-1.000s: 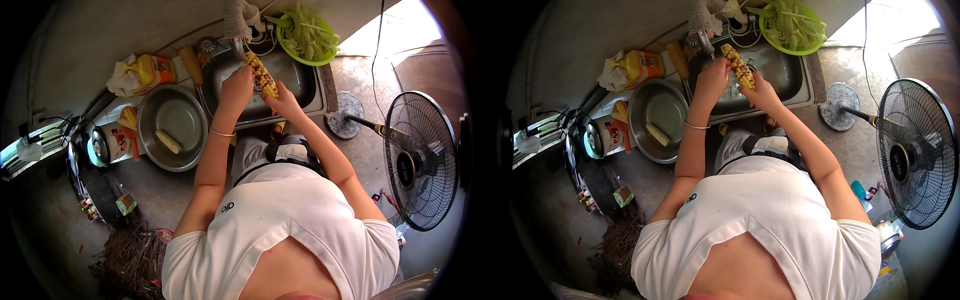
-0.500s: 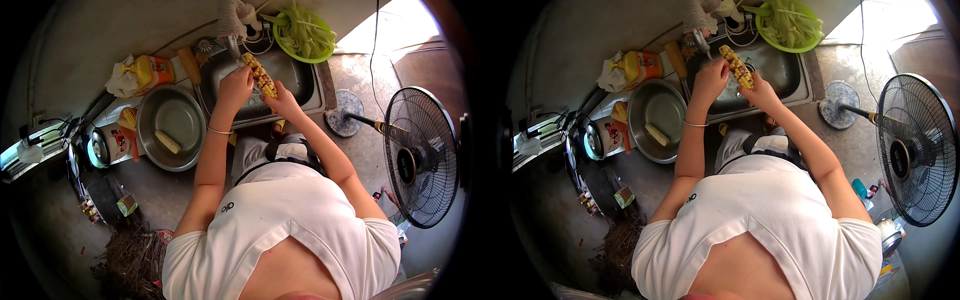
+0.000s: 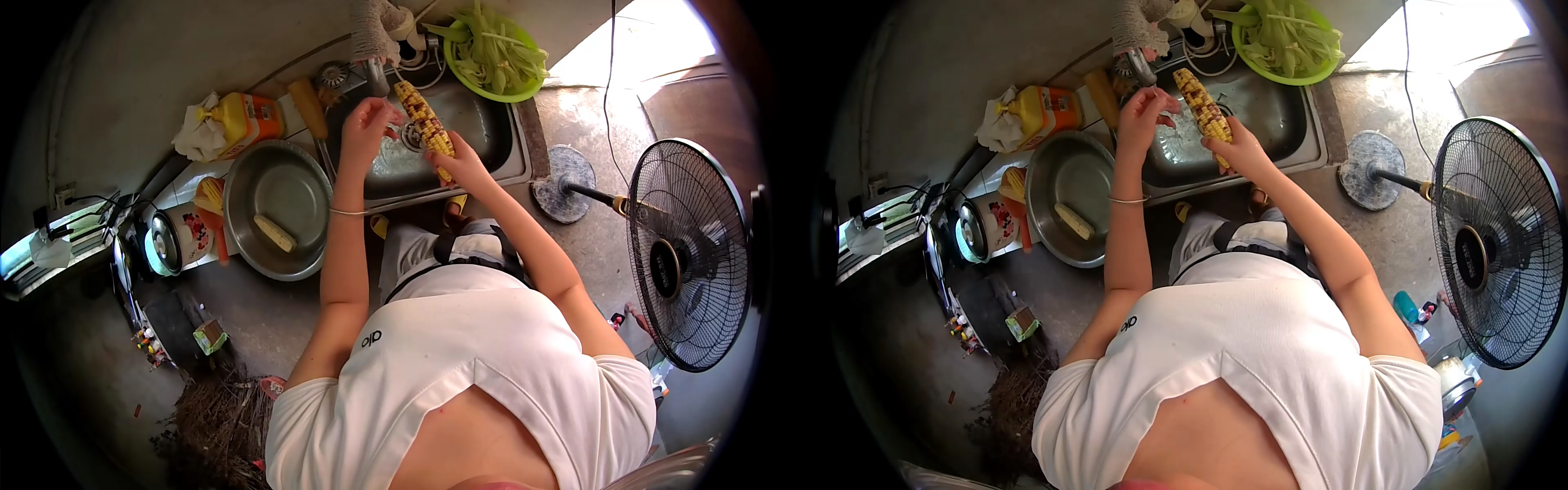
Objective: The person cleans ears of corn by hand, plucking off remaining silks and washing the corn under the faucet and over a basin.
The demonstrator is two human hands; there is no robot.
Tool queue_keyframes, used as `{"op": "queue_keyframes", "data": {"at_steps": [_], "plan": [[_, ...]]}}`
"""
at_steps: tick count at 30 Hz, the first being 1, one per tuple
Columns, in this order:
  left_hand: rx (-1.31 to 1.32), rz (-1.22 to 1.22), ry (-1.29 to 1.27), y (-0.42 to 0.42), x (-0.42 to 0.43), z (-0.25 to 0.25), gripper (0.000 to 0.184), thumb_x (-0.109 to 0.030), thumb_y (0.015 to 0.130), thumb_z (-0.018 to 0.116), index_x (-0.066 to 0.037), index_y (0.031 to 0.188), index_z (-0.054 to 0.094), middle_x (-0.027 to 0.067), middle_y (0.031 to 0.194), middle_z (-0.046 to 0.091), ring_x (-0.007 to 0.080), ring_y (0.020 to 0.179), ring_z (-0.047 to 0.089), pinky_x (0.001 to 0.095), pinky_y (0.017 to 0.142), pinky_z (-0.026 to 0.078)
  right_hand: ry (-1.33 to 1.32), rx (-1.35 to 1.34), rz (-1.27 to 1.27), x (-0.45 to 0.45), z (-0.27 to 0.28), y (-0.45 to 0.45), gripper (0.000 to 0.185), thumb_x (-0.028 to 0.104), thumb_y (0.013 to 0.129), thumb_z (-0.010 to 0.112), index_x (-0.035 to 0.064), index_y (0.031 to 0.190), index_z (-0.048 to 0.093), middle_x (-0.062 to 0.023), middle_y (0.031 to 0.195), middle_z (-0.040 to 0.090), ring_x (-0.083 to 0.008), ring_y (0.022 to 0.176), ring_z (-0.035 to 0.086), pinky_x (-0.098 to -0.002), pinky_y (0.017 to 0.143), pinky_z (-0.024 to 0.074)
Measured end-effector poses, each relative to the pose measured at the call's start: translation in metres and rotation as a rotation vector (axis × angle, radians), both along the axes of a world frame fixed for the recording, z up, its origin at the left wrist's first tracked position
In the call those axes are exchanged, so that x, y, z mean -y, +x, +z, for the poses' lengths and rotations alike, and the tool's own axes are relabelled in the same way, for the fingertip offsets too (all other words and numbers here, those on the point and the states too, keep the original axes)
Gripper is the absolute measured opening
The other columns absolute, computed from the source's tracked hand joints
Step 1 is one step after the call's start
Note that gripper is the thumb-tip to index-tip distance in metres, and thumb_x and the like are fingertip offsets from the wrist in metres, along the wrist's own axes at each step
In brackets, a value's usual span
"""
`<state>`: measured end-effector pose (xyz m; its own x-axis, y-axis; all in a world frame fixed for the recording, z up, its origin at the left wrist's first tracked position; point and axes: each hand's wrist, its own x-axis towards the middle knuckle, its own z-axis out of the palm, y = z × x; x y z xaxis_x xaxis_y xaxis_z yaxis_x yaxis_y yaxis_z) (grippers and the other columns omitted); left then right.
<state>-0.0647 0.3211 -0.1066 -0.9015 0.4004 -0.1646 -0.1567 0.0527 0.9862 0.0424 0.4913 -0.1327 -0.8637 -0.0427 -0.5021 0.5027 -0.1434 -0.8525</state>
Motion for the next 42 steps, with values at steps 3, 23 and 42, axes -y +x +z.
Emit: {"op": "queue_keyframes", "data": {"at_steps": [3,23,42], "plan": [[0.127,0.123,0.11,-0.005,0.008,0.004,0.011,-0.013,0.094,0.048,-0.003,0.095,0.054,0.0091,0.089,0.064,0.0151,0.08,0.063,0.0278,0.063,0.053,-0.133,0.009,-0.018,-0.002,0.005,0.001,0.027,0.022,0.085,0.06,0.005,0.1,0.046,-0.004,0.072,0.055,-0.0106,0.049,0.052,-0.0223,0.039,0.0375],[-0.065,0.215,-0.213,0.024,-0.012,-0.035,0.034,-0.036,0.09,0.061,-0.002,0.09,0.054,0.007,0.077,0.061,0.0164,0.073,0.06,0.0291,0.064,0.047,-0.031,-0.028,-0.013,0.011,0.011,0.003,0.041,0.032,0.086,0.06,0.002,0.11,0.045,-0.008,0.074,0.058,-0.0169,0.059,0.058,-0.0268,0.049,0.0439],[-0.323,0.041,-0.351,0.014,-0.015,-0.026,0.024,-0.024,0.095,0.051,-0.006,0.078,0.05,0.0071,0.069,0.054,0.0221,0.063,0.057,0.0355,0.057,0.046,0.858,-0.288,0.131,0.009,-0.005,0.006,0.048,0.034,0.079,0.064,-0.0009,0.104,0.041,-0.0239,0.08,0.063,-0.0433,0.075,0.062,-0.0497,0.066,0.0484]]}}
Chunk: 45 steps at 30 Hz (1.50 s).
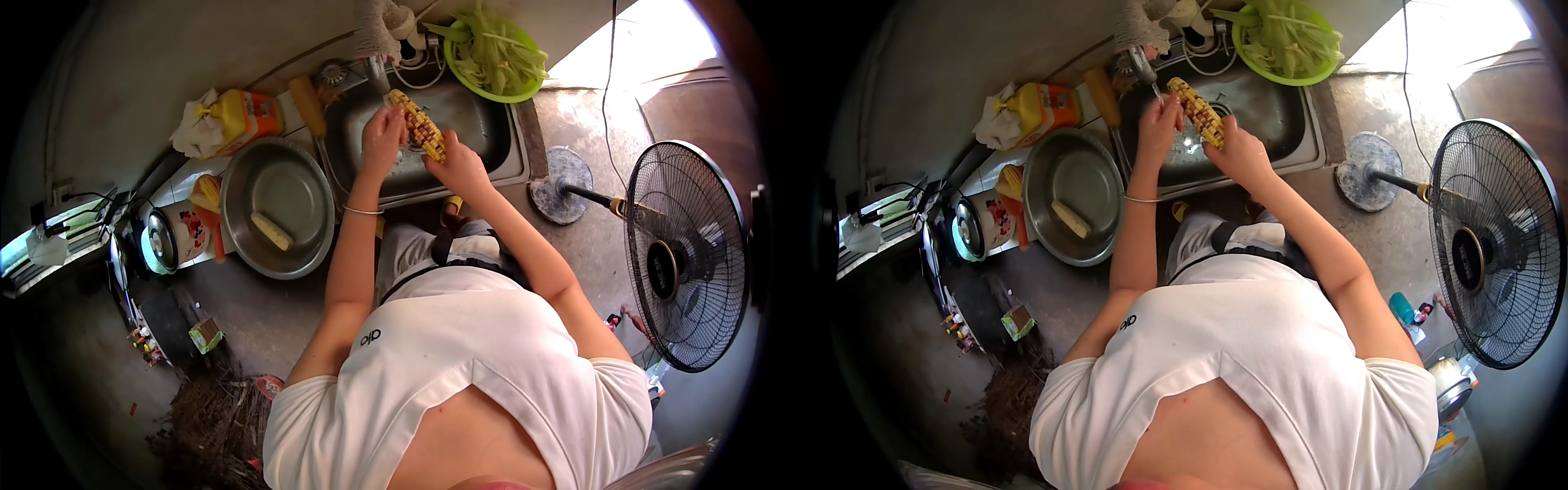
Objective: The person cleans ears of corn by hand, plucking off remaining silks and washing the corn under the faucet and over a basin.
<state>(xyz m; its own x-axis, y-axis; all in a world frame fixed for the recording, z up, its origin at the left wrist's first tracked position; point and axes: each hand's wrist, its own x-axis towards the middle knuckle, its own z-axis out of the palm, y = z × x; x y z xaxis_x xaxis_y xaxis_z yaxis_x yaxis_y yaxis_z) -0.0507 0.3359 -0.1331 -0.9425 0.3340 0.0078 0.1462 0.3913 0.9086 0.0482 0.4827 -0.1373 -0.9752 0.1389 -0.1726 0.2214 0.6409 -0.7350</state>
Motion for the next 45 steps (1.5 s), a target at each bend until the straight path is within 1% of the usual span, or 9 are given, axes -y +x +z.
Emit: {"op": "queue_keyframes", "data": {"at_steps": [4,10,13,17,21,23,30,39,45], "plan": [[0.567,0.046,1.006,-0.01,0.022,0.002,0.025,-0.022,0.096,0.051,-0.007,0.076,0.048,0.002,0.068,0.048,0.013,0.063,0.05,0.0291,0.06,0.043,-0.004,-0.01,-0.018,-0.002,-0.004,-0.001,0.05,0.034,0.079,0.064,-0.0015,0.106,0.042,-0.0246,0.081,0.063,-0.0437,0.075,0.061,-0.0496,0.066,0.0482],[0.563,0.167,0.767,0.004,0.021,-0.02,0.03,-0.016,0.094,0.054,-0.006,0.122,0.048,0.0108,0.114,0.056,0.0214,0.105,0.057,0.0363,0.09,0.048,-0.292,0.164,-0.09,-0.002,0.0,-0.005,0.052,0.038,0.081,0.064,-0.0014,0.108,0.044,-0.0187,0.077,0.063,-0.0339,0.066,0.064,-0.0413,0.061,0.0506],[0.758,0.046,0.948,0.012,0.0,-0.02,0.041,-0.019,0.094,0.055,-0.007,0.131,0.044,0.0118,0.122,0.055,0.024,0.113,0.055,0.04,0.096,0.046,-1.082,0.434,-0.087,0.003,0.013,-0.007,0.039,0.042,0.087,0.057,0.0065,0.101,0.049,-0.0051,0.067,0.057,-0.0123,0.052,0.056,-0.021,0.042,0.0401],[0.959,-0.013,1.271,0.01,-0.008,-0.039,0.039,-0.027,0.093,0.056,-0.005,0.124,0.047,0.0121,0.111,0.057,0.0255,0.102,0.058,0.0407,0.09,0.049,-1.792,0.656,0.049,-0.003,-0.009,-0.011,0.043,0.05,0.094,0.041,0.0081,0.096,0.053,-0.008,0.064,0.057,-0.0152,0.048,0.054,-0.0226,0.041,0.0391],[1.031,0.167,1.291,-0.001,-0.013,-0.056,0.037,-0.041,0.094,0.052,-0.006,0.104,0.053,0.0088,0.082,0.059,0.0204,0.07,0.059,0.0352,0.066,0.052,-1.52,0.739,0.204,-0.007,-0.012,-0.024,0.047,0.05,0.094,0.04,0.0068,0.096,0.058,-0.0101,0.063,0.059,-0.0166,0.051,0.057,-0.0259,0.043,0.0422],[1.01,0.282,1.181,-0.003,-0.004,-0.071,0.042,-0.047,0.094,0.048,-0.005,0.1,0.053,0.0086,0.078,0.059,0.0198,0.064,0.058,0.0345,0.06,0.051,-0.329,0.533,0.225,-0.006,0.012,-0.039,0.049,0.048,0.094,0.04,0.0039,0.096,0.062,-0.012,0.064,0.061,-0.017,0.056,0.062,-0.0302,0.047,0.0466],[0.968,0.21,1.161,0.011,-0.006,-0.098,0.036,-0.044,0.099,0.036,-0.014,0.106,0.055,0.0014,0.087,0.062,0.0176,0.072,0.061,0.0325,0.062,0.052,-0.842,0.179,0.215,0.031,-0.006,-0.099,0.03,0.03,0.088,0.056,0.0033,0.097,0.065,-0.0097,0.071,0.064,-0.0205,0.065,0.063,-0.0355,0.065,0.05],[1.107,0.145,1.291,0.003,-0.025,-0.111,0.037,-0.046,0.094,0.051,-0.009,0.096,0.052,0.0057,0.074,0.058,0.0178,0.063,0.059,0.0308,0.058,0.053,-0.456,-0.094,0.632,-0.028,-0.025,-0.134,0.029,0.023,0.094,0.047,0.0019,0.104,0.064,-0.0077,0.101,0.065,-0.0153,0.09,0.062,-0.0321,0.08,0.0507],[1.22,0.228,1.228,-0.008,-0.034,-0.08,0.038,-0.042,0.092,0.057,-0.005,0.087,0.054,0.0056,0.068,0.056,0.0153,0.057,0.057,0.0262,0.055,0.052,-0.745,0.166,-0.08,-0.071,-0.053,-0.134,0.036,0.02,0.093,0.049,-0.0005,0.122,0.054,-0.0076,0.116,0.059,-0.0183,0.106,0.057,-0.0316,0.09,0.048]]}}
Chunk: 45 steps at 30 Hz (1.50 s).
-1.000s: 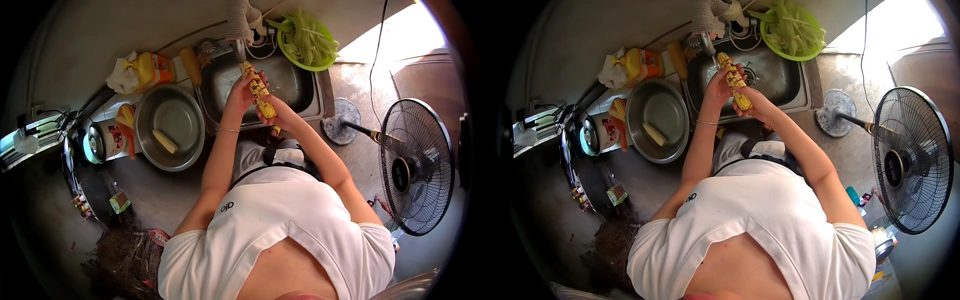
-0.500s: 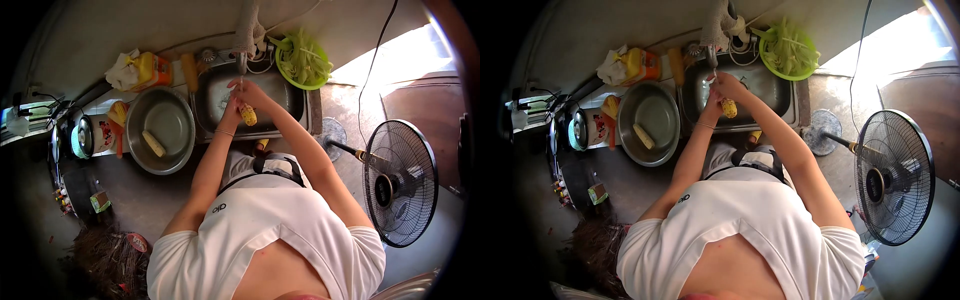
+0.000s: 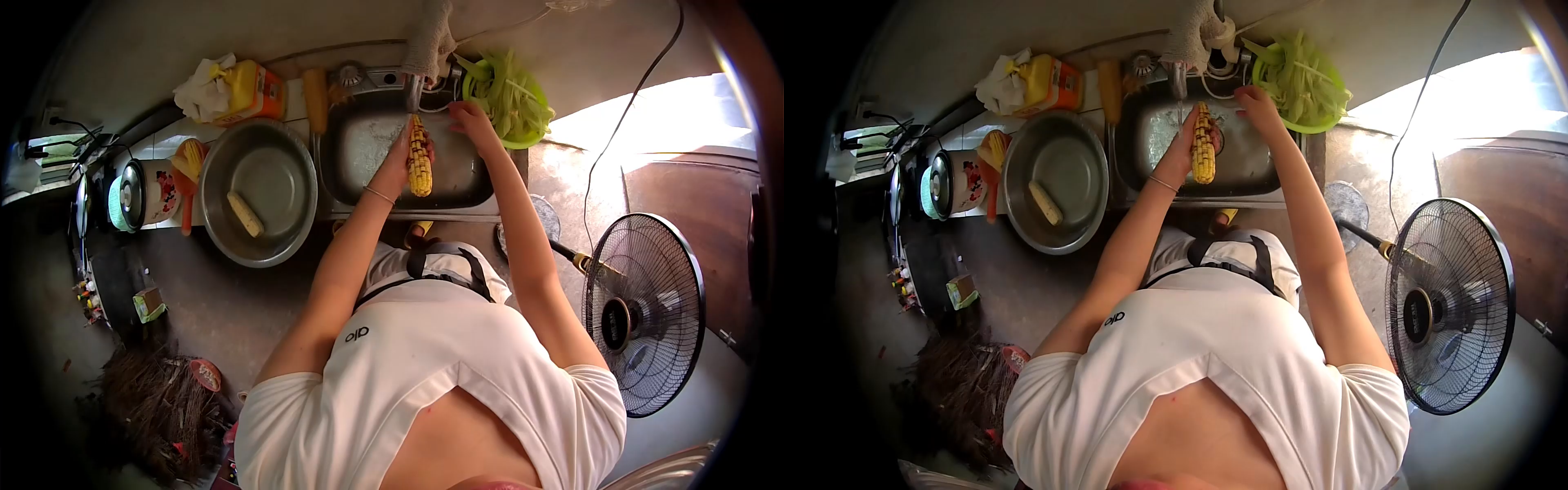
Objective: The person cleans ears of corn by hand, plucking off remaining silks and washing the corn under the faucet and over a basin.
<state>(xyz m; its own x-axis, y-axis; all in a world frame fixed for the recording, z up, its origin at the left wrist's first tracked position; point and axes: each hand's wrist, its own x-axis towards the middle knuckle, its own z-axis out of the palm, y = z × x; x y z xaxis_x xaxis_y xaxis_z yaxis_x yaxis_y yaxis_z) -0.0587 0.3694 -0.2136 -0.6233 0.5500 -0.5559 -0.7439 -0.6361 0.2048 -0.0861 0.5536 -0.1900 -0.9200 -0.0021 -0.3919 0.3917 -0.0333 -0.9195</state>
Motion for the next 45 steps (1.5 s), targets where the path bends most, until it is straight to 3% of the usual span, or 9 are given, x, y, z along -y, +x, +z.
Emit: {"op": "queue_keyframes", "data": {"at_steps": [8,15,19,23,25,28,33,36,45], "plan": [[-0.058,-0.077,-0.11,0.006,0.015,0.023,0.017,-0.018,0.09,0.06,-0.004,0.096,0.054,0.0076,0.078,0.059,0.018,0.068,0.061,0.0296,0.06,0.054,-0.084,-0.002,-0.199,0.012,-0.038,-0.032,0.036,0.023,0.087,0.057,-0.0005,0.115,0.058,-0.0099,0.108,0.061,-0.0203,0.086,0.06,-0.0332,0.076,0.0502],[-0.175,-0.078,-0.212,0.026,0.02,0.055,0.025,-0.028,0.091,0.06,-0.007,0.102,0.053,0.0061,0.079,0.06,0.0169,0.064,0.06,0.0305,0.059,0.053,-0.22,-0.047,-0.243,0.007,-0.029,-0.032,0.03,0.015,0.088,0.055,0.0005,0.114,0.058,-0.0093,0.108,0.059,-0.0206,0.092,0.058,-0.0339,0.079,0.0504],[-0.281,-0.07,-0.046,0.031,0.031,0.061,0.037,-0.035,0.096,0.051,-0.005,0.118,0.049,0.0076,0.085,0.061,0.0171,0.069,0.059,0.0318,0.064,0.051,-0.469,-0.079,-0.329,0.007,-0.01,-0.022,0.031,0.012,0.09,0.052,0.0022,0.119,0.053,-0.0087,0.113,0.057,-0.0233,0.1,0.057,-0.0381,0.087,0.0484],[-0.551,-0.055,-0.336,0.04,0.045,0.09,0.036,-0.024,0.094,0.055,-0.005,0.123,0.046,0.0061,0.095,0.06,0.0154,0.081,0.06,0.0299,0.073,0.051,-0.822,0.086,-0.291,0.038,-0.011,0.032,0.036,0.023,0.095,0.044,0.0045,0.127,0.046,-0.0092,0.123,0.055,-0.0262,0.111,0.054,-0.042,0.095,0.0443],[-0.635,-0.05,-0.47,0.046,0.054,0.102,0.038,-0.018,0.093,0.059,-0.005,0.125,0.045,0.0053,0.099,0.059,0.0149,0.087,0.06,0.0293,0.077,0.05,-0.856,0.192,0.024,0.063,-0.023,0.061,0.041,0.031,0.098,0.038,0.0063,0.129,0.045,-0.0096,0.131,0.051,-0.0263,0.118,0.051,-0.0436,0.098,0.0413],[-0.844,-0.062,-0.635,0.048,0.075,0.112,0.052,-0.004,0.083,0.069,-0.003,0.129,0.043,0.006,0.11,0.058,0.0135,0.102,0.057,0.0281,0.09,0.047,-0.922,0.365,0.132,0.118,0.004,0.09,0.044,0.033,0.099,0.035,0.0076,0.134,0.041,-0.0086,0.135,0.048,-0.0252,0.121,0.049,-0.0443,0.102,0.0379],[-0.963,0.009,-0.809,0.056,0.111,0.138,0.054,-0.01,0.082,0.073,0.0,0.128,0.046,0.0074,0.112,0.059,0.0133,0.103,0.056,0.0275,0.09,0.046,-1.03,0.395,0.23,0.166,0.025,0.098,0.047,0.038,0.101,0.031,0.0085,0.137,0.037,-0.0079,0.134,0.048,-0.0244,0.124,0.046,-0.0445,0.105,0.0351],[-1.091,0.057,-1.223,0.057,0.134,0.155,0.051,-0.014,0.083,0.073,0.001,0.125,0.048,0.0076,0.104,0.062,0.0122,0.094,0.059,0.0273,0.083,0.049,-1.038,0.374,0.261,0.191,0.045,0.097,0.049,0.04,0.101,0.028,0.0084,0.137,0.037,-0.0085,0.133,0.048,-0.024,0.122,0.047,-0.0436,0.103,0.0372],[-0.732,0.228,-0.747,0.061,0.253,0.188,0.042,-0.019,0.097,0.053,0.005,0.131,0.046,0.0096,0.113,0.061,0.0125,0.102,0.058,0.0274,0.092,0.044,-0.945,0.209,0.556,0.268,0.088,0.098,0.059,0.053,0.099,0.024,0.0036,0.124,0.045,-0.0109,0.094,0.059,-0.0207,0.084,0.059,-0.0346,0.074,0.049]]}}
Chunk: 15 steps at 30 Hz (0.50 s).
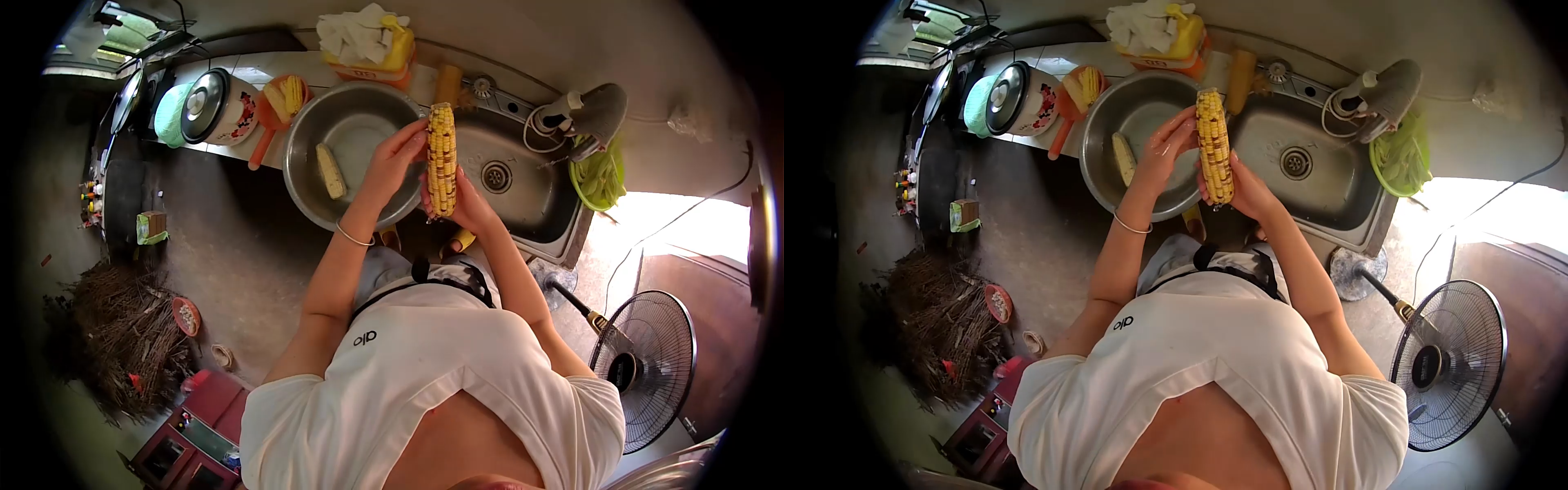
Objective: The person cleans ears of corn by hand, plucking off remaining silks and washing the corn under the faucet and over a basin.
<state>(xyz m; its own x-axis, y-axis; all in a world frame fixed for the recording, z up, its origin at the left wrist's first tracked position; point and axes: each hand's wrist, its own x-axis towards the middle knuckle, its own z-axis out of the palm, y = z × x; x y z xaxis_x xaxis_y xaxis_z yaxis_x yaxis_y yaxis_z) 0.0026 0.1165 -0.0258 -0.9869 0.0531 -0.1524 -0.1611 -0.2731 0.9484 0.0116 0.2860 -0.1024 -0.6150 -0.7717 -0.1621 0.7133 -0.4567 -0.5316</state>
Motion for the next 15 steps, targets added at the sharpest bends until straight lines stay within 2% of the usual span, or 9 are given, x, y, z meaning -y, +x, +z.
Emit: {"op": "queue_keyframes", "data": {"at_steps": [2,3,4,5,6,8,9,13,15], "plan": [[0.097,0.032,0.203,0.003,0.029,0.006,0.04,-0.018,0.097,0.051,0.005,0.13,0.047,0.01,0.115,0.06,0.0133,0.103,0.058,0.0276,0.092,0.044,-0.137,-0.044,0.098,0.022,0.011,-0.003,0.063,0.056,0.098,0.021,0.0026,0.115,0.05,-0.0118,0.083,0.059,-0.0205,0.072,0.06,-0.0318,0.061,0.0495],[0.055,0.015,0.258,0.002,0.044,0.004,0.044,-0.019,0.096,0.054,0.003,0.132,0.045,0.0098,0.113,0.061,0.0143,0.101,0.059,0.0271,0.091,0.045,-0.13,-0.054,0.109,0.033,0.014,-0.004,0.063,0.056,0.098,0.021,0.0026,0.115,0.05,-0.0118,0.083,0.059,-0.0205,0.072,0.06,-0.0318,0.061,0.0495],[0.048,0.023,0.263,0.008,0.054,0.001,0.044,-0.019,0.096,0.054,0.003,0.132,0.045,0.0098,0.113,0.061,0.0143,0.101,0.059,0.0271,0.091,0.045,-0.133,0.01,0.117,0.045,0.017,-0.003,0.063,0.056,0.098,0.02,0.0027,0.111,0.051,-0.0116,0.078,0.059,-0.0202,0.065,0.059,-0.0305,0.056,0.0482],[0.02,-0.025,0.108,0.016,0.062,-0.002,0.045,-0.022,0.095,0.055,0.001,0.133,0.046,0.0108,0.113,0.062,0.0153,0.101,0.06,0.0293,0.091,0.045,-0.136,0.07,0.124,0.057,0.02,-0.003,0.064,0.057,0.098,0.019,0.0028,0.107,0.052,-0.0115,0.074,0.058,-0.0198,0.059,0.058,-0.0292,0.05,0.0468],[-0.006,-0.069,-0.049,0.02,0.071,-0.001,0.046,-0.025,0.094,0.056,-0.002,0.133,0.046,0.0119,0.114,0.062,0.0163,0.101,0.06,0.0316,0.091,0.045,-0.133,0.061,0.137,0.07,0.024,-0.003,0.064,0.057,0.098,0.019,0.0028,0.107,0.052,-0.0115,0.074,0.058,-0.0198,0.059,0.058,-0.0292,0.05,0.0468],[0.079,-0.101,0.005,0.03,0.092,-0.015,0.047,-0.023,0.093,0.058,-0.002,0.132,0.045,0.0118,0.113,0.063,0.0163,0.102,0.06,0.0312,0.091,0.045,0.263,0.034,0.067,0.098,0.03,0.005,0.064,0.057,0.098,0.019,0.0034,0.104,0.053,-0.0098,0.07,0.056,-0.0183,0.054,0.055,-0.0279,0.045,0.0445],[0.144,-0.15,0.058,0.031,0.102,-0.019,0.047,-0.022,0.092,0.06,-0.002,0.132,0.044,0.0117,0.113,0.063,0.0163,0.103,0.06,0.0309,0.091,0.044,0.324,0.051,0.063,0.107,0.027,0.003,0.062,0.057,0.097,0.021,0.003,0.109,0.05,-0.0097,0.068,0.054,-0.0157,0.05,0.051,-0.0261,0.038,0.0401],[0.05,-0.1,0.09,0.029,0.151,-0.03,0.046,-0.018,0.091,0.06,-0.002,0.131,0.042,0.013,0.113,0.063,0.0194,0.108,0.059,0.033,0.095,0.043,0.177,-0.034,0.204,0.137,0.013,-0.005,0.055,0.051,0.099,0.027,0.003,0.114,0.05,-0.0102,0.082,0.059,-0.0154,0.063,0.058,-0.0236,0.041,0.0413],[0.013,-0.089,0.156,0.026,0.167,-0.028,0.046,-0.017,0.092,0.059,-0.002,0.132,0.041,0.0143,0.116,0.062,0.0208,0.108,0.059,0.0334,0.096,0.043,0.202,-0.085,0.209,0.153,0.016,-0.014,0.052,0.049,0.099,0.03,0.0029,0.114,0.05,-0.0099,0.082,0.059,-0.0147,0.062,0.057,-0.0235,0.041,0.0409]]}}
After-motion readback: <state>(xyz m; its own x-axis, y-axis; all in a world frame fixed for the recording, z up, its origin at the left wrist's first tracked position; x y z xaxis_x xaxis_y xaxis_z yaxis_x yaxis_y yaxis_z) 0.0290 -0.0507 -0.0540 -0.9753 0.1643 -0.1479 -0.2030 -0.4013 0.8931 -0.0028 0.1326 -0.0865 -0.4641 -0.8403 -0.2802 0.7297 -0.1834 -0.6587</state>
